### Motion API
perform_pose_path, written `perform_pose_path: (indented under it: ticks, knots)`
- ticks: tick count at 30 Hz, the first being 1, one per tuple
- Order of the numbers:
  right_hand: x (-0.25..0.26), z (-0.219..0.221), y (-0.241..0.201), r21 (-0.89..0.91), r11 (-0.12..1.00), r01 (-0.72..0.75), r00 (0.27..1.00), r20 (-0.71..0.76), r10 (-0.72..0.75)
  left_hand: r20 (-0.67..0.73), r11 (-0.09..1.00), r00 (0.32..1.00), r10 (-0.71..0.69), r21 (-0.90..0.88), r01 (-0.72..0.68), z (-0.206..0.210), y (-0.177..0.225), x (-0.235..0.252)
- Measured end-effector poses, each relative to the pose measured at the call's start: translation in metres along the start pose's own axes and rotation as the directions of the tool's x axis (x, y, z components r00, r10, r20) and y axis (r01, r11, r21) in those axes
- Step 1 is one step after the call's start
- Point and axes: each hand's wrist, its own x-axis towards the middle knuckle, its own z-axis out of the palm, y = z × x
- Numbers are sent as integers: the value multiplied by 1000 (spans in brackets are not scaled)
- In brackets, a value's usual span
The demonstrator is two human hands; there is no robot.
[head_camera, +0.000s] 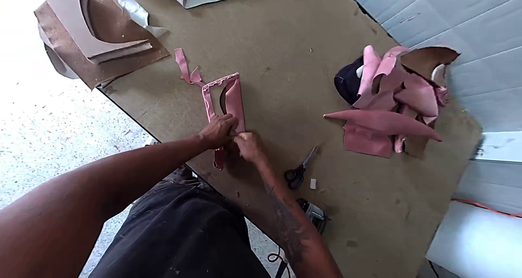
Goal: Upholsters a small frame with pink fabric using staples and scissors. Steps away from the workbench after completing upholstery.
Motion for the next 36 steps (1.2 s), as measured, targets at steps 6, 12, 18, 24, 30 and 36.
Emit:
perform_pose_path:
  ticks: [6,12,18,24,30,36]
  knots:
    - [22,-17,-30,-204,978,-32,990,130,60,82,984,981,175,21,-178,-7,-15,-7]
    - [-23,0,-8,188,971,147,982,-148,-120,-181,929,915,360,156,-335,27,-26,-17]
    - [-205,-1,156,252,958,-140,471,-834,288,-334,928,868,368,71,-366,40,-31,-14]
    - [-257,46,231,154,849,-505,435,-804,405,-362,924,856,369,49,-379,38,-36,-15]
    - [-237,27,206,427,754,-499,341,-704,623,-314,895,845,432,35,-444,31,-46,-15]
    - [-189,29,61,503,828,-248,716,-481,506,-129,825,817,563,24,-565,19,-59,-7]
